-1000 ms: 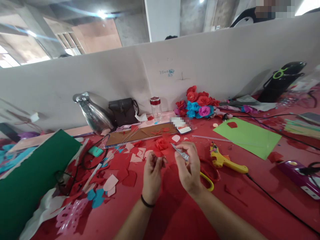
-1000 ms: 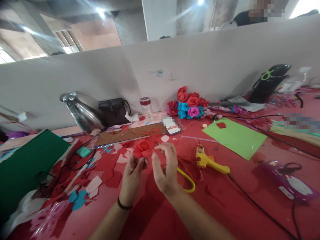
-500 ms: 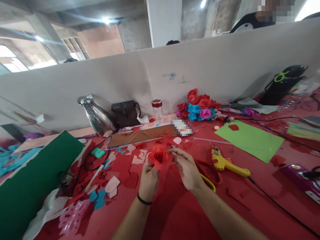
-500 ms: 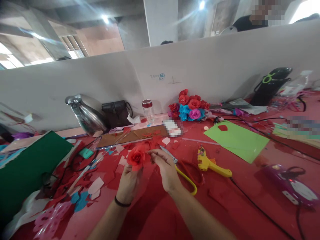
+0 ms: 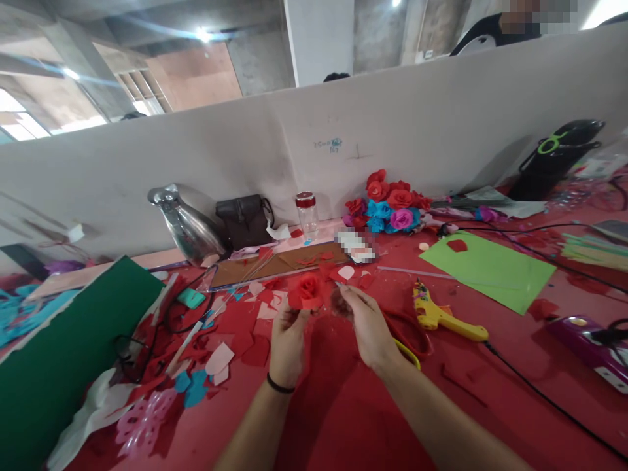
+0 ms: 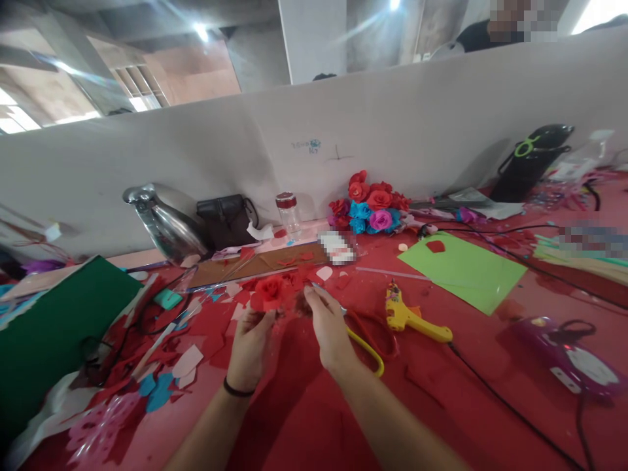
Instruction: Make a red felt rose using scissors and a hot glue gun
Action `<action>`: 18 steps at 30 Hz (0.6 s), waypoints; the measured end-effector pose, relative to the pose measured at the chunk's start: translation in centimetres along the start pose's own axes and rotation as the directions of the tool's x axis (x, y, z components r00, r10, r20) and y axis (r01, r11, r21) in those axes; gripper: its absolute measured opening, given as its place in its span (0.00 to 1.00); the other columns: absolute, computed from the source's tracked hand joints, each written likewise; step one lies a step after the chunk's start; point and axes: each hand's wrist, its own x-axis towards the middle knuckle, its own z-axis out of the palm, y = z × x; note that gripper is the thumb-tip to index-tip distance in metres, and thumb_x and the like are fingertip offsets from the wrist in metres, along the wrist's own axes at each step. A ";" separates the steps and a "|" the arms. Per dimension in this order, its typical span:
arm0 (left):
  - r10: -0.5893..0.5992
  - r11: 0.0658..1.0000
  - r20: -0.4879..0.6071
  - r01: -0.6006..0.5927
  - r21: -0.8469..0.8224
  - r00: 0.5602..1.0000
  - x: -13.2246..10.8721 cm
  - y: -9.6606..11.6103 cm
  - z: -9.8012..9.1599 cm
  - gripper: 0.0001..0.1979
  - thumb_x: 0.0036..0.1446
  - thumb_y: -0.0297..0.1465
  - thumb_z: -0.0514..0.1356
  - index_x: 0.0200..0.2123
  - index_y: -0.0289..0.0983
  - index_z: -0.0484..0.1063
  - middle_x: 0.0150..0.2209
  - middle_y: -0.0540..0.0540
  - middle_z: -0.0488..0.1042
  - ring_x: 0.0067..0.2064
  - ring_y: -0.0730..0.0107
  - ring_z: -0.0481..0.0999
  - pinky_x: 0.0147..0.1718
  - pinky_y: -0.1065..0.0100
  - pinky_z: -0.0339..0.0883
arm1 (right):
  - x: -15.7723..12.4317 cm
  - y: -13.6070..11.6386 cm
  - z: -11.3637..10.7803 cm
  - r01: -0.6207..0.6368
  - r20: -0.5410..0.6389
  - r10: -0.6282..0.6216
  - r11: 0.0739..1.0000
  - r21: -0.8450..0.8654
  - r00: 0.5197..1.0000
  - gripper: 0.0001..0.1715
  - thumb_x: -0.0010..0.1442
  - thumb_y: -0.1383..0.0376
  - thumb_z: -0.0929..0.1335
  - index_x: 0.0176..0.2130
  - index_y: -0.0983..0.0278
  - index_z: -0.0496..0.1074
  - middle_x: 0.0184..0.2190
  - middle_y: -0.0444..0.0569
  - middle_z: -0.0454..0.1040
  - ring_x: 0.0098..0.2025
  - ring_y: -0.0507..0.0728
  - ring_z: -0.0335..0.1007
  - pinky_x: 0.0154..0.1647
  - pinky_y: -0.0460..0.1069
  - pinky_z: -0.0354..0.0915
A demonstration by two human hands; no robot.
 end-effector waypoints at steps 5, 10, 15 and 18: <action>-0.201 0.963 0.066 0.209 -0.168 0.977 0.1 0.1 -0.1 0.11 0.39 0.29 0.69 0.26 0.35 0.71 0.25 0.51 0.75 0.25 0.79 0.72 0.29 0.76 0.66 | 0.4 0.6 -0.1 -0.087 -0.004 0.087 0.996 -0.032 0.996 0.12 0.46 0.56 0.70 0.25 0.62 0.74 0.21 0.44 0.72 0.26 0.53 0.65 0.31 0.48 0.61; -0.313 0.911 0.064 0.319 -0.263 0.948 0.1 0.2 -0.1 0.11 0.39 0.25 0.69 0.27 0.34 0.72 0.25 0.53 0.75 0.25 0.80 0.74 0.30 0.78 0.68 | 0.4 1.3 -0.2 0.038 0.089 -0.024 0.987 -0.156 0.996 0.09 0.48 0.58 0.70 0.27 0.62 0.74 0.25 0.43 0.73 0.31 0.53 0.67 0.35 0.48 0.62; -0.296 0.923 0.066 0.303 -0.239 0.953 -0.1 -0.1 0.1 0.10 0.39 0.26 0.69 0.27 0.34 0.73 0.26 0.52 0.75 0.27 0.79 0.75 0.30 0.78 0.69 | 0.3 1.3 -0.3 0.214 0.117 -0.186 0.930 -0.299 0.976 0.05 0.49 0.64 0.69 0.29 0.62 0.73 0.27 0.44 0.74 0.31 0.53 0.69 0.35 0.48 0.64; -0.257 0.940 0.067 0.266 -0.213 0.964 -0.3 -0.2 0.4 0.09 0.39 0.27 0.69 0.27 0.35 0.73 0.27 0.52 0.74 0.28 0.78 0.74 0.31 0.76 0.68 | 0.1 1.1 -0.3 0.322 0.136 -0.292 0.860 -0.397 0.947 0.04 0.50 0.65 0.69 0.30 0.63 0.72 0.27 0.45 0.73 0.30 0.54 0.69 0.33 0.48 0.65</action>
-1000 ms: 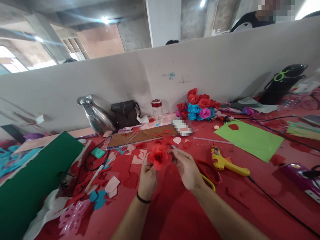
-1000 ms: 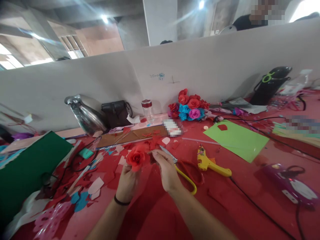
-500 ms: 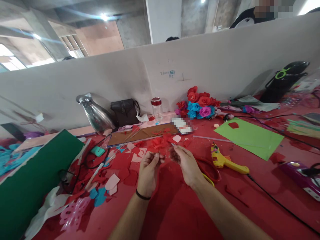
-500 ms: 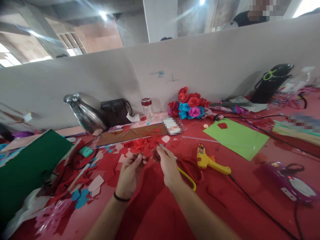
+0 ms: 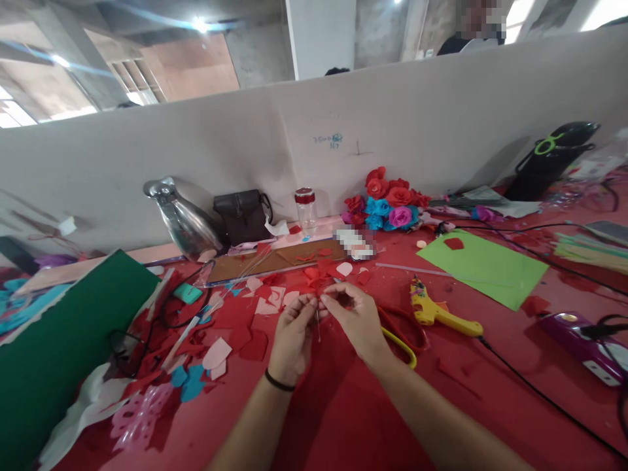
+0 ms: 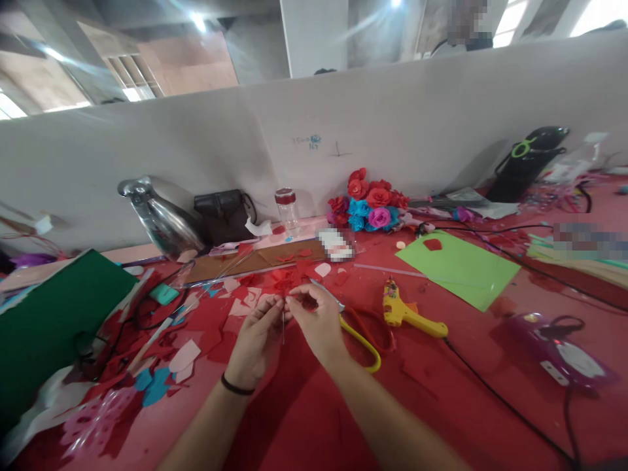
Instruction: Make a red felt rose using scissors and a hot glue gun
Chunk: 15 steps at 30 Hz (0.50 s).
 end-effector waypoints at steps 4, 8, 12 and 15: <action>0.058 0.996 0.005 -0.058 0.062 0.998 -0.2 -0.4 0.1 0.09 0.39 0.27 0.69 0.27 0.35 0.73 0.27 0.52 0.74 0.30 0.78 0.73 0.32 0.76 0.67 | -0.4 -0.4 -0.1 0.194 -0.051 -0.206 0.965 -0.178 0.977 0.05 0.51 0.65 0.68 0.32 0.62 0.73 0.30 0.46 0.74 0.33 0.55 0.69 0.36 0.49 0.65; 0.104 0.986 0.023 -0.106 0.126 0.994 -0.3 -0.7 0.1 0.09 0.41 0.30 0.69 0.26 0.35 0.73 0.25 0.52 0.72 0.29 0.78 0.71 0.31 0.76 0.66 | -0.7 -0.6 -0.1 0.286 -0.063 -0.316 0.914 -0.286 0.947 0.04 0.54 0.65 0.68 0.33 0.61 0.72 0.32 0.47 0.74 0.37 0.56 0.69 0.41 0.50 0.65; 0.114 0.973 0.060 -0.123 0.193 0.992 -0.2 -1.1 0.0 0.09 0.42 0.33 0.68 0.26 0.35 0.72 0.26 0.51 0.73 0.31 0.74 0.73 0.34 0.72 0.67 | -0.8 -0.6 -0.1 0.268 -0.076 -0.304 0.914 -0.305 0.950 0.04 0.56 0.67 0.66 0.33 0.61 0.72 0.32 0.48 0.74 0.36 0.56 0.69 0.40 0.51 0.65; 0.109 0.971 0.065 -0.120 0.207 0.992 -0.1 -1.2 -0.1 0.09 0.42 0.33 0.68 0.26 0.35 0.72 0.26 0.50 0.73 0.31 0.73 0.73 0.35 0.71 0.68 | -0.7 -0.6 -0.2 0.279 -0.065 -0.311 0.912 -0.300 0.948 0.05 0.56 0.68 0.66 0.32 0.60 0.72 0.32 0.48 0.74 0.35 0.56 0.70 0.39 0.50 0.66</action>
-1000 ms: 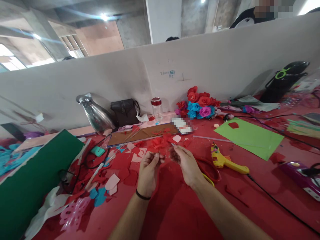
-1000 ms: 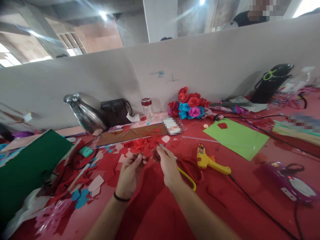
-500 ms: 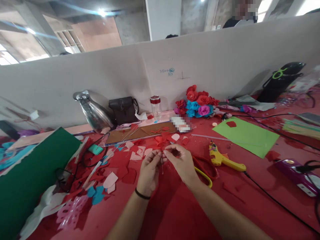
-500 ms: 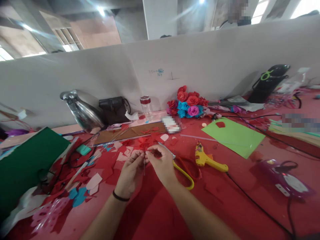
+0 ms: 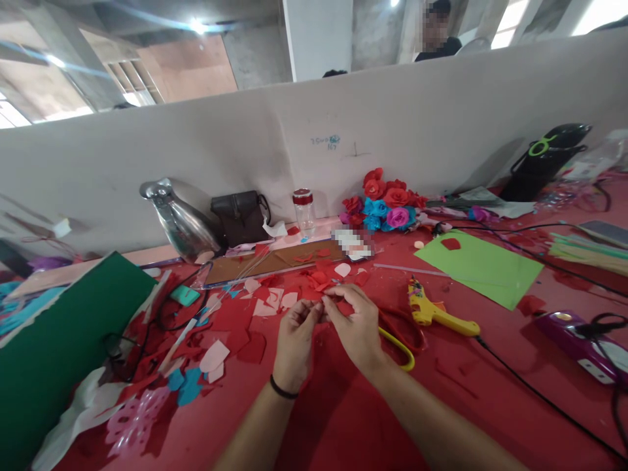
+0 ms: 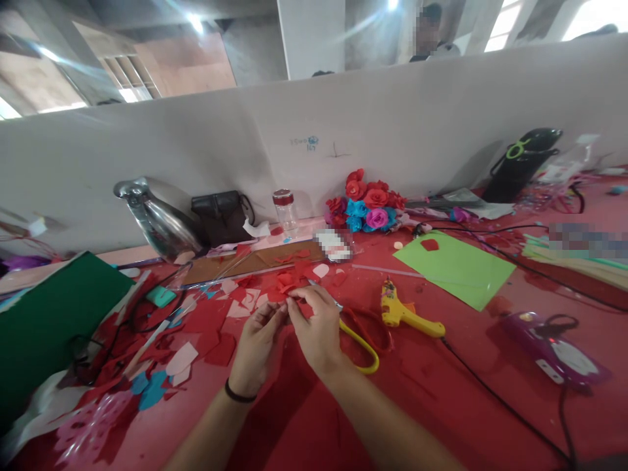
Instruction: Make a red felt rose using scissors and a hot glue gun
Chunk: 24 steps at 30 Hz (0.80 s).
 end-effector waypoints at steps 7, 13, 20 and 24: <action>-0.019 0.999 -0.009 0.019 -0.046 1.000 -0.2 0.3 0.1 0.09 0.42 0.32 0.68 0.26 0.35 0.72 0.25 0.51 0.73 0.29 0.75 0.73 0.33 0.73 0.68 | -0.1 0.0 0.0 0.023 -0.015 -0.023 0.999 -0.029 1.000 0.04 0.57 0.66 0.66 0.32 0.61 0.71 0.31 0.48 0.73 0.35 0.55 0.69 0.39 0.50 0.65; -0.083 0.984 -0.007 0.081 -0.158 0.997 -0.2 1.0 0.0 0.09 0.41 0.28 0.68 0.27 0.35 0.72 0.26 0.51 0.73 0.28 0.76 0.73 0.31 0.74 0.66 | 0.0 0.2 -0.2 0.003 -0.062 -0.004 1.000 -0.006 0.998 0.06 0.58 0.62 0.66 0.32 0.61 0.71 0.30 0.48 0.73 0.34 0.55 0.68 0.38 0.50 0.65; -0.090 0.971 -0.066 0.073 -0.229 0.994 0.5 1.3 -0.8 0.13 0.39 0.29 0.69 0.28 0.35 0.69 0.25 0.54 0.70 0.23 0.82 0.66 0.26 0.75 0.62 | 0.0 -0.7 -0.8 -0.078 -0.048 0.081 0.996 0.049 0.996 0.14 0.61 0.59 0.62 0.27 0.62 0.68 0.20 0.42 0.67 0.23 0.51 0.61 0.26 0.46 0.58; 0.000 0.978 -0.142 -0.030 -0.206 0.990 1.3 1.7 -1.4 0.12 0.39 0.29 0.69 0.25 0.36 0.68 0.25 0.54 0.70 0.25 0.81 0.68 0.28 0.75 0.61 | 1.0 -1.0 -4.3 -0.032 -0.125 0.015 0.990 -0.140 0.992 0.15 0.61 0.59 0.60 0.26 0.61 0.65 0.18 0.41 0.64 0.21 0.52 0.59 0.24 0.46 0.57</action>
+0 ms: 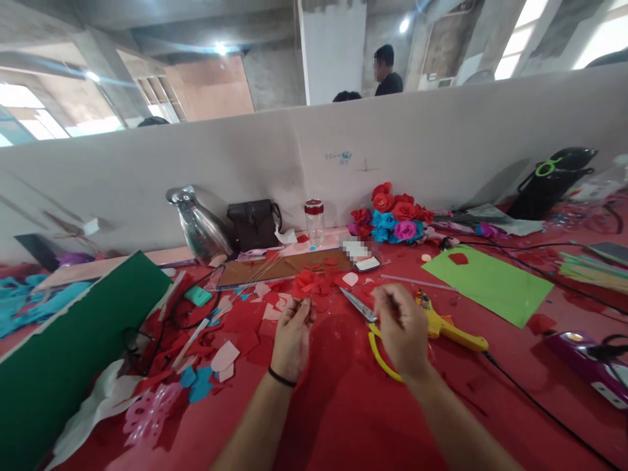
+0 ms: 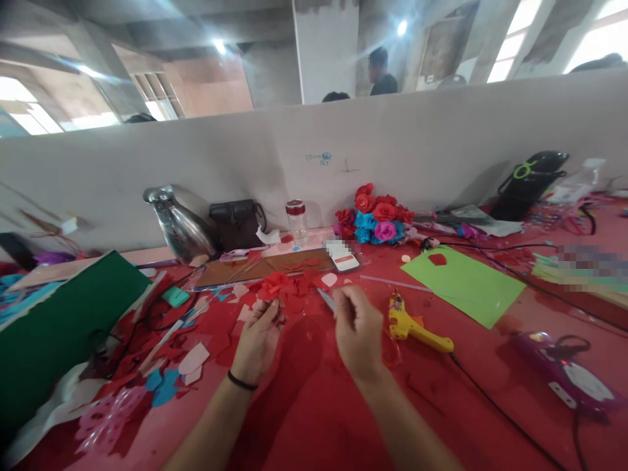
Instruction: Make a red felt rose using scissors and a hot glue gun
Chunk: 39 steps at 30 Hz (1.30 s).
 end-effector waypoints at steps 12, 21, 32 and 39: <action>-0.045 0.997 0.026 0.047 -0.056 0.999 -0.1 1.7 -0.3 0.14 0.37 0.28 0.69 0.27 0.35 0.66 0.23 0.54 0.68 0.18 0.86 0.58 0.18 0.79 0.51 | -0.3 12.3 -11.7 0.155 0.290 0.310 0.394 -0.906 0.906 0.27 0.50 0.69 0.60 0.50 0.67 0.67 0.46 0.61 0.72 0.44 0.68 0.70 0.41 0.61 0.63; 0.209 0.973 0.091 -0.216 0.079 0.974 0.4 1.0 -0.5 0.08 0.41 0.30 0.67 0.24 0.36 0.70 0.22 0.53 0.68 0.22 0.80 0.61 0.23 0.76 0.56 | 0.8 11.2 -11.2 0.261 0.358 0.144 0.451 -0.853 0.923 0.19 0.50 0.70 0.61 0.43 0.62 0.69 0.41 0.57 0.72 0.37 0.63 0.72 0.35 0.54 0.64; 0.274 0.961 0.121 -0.275 -0.004 0.954 -0.6 2.1 0.4 0.11 0.32 0.27 0.70 0.22 0.38 0.73 0.25 0.52 0.75 0.29 0.73 0.71 0.32 0.70 0.64 | 3.7 6.7 -6.8 0.205 -0.069 -0.253 0.893 -0.401 0.965 0.13 0.53 0.54 0.65 0.34 0.61 0.69 0.35 0.54 0.69 0.35 0.60 0.68 0.36 0.53 0.66; 0.201 0.979 0.077 -0.202 0.002 0.977 0.0 1.3 -0.4 0.15 0.33 0.24 0.69 0.29 0.39 0.74 0.27 0.52 0.76 0.27 0.72 0.74 0.29 0.71 0.67 | 2.4 6.9 -3.3 0.059 0.265 -0.043 0.997 -0.052 0.963 0.13 0.53 0.54 0.65 0.29 0.60 0.72 0.22 0.49 0.73 0.27 0.60 0.70 0.30 0.53 0.68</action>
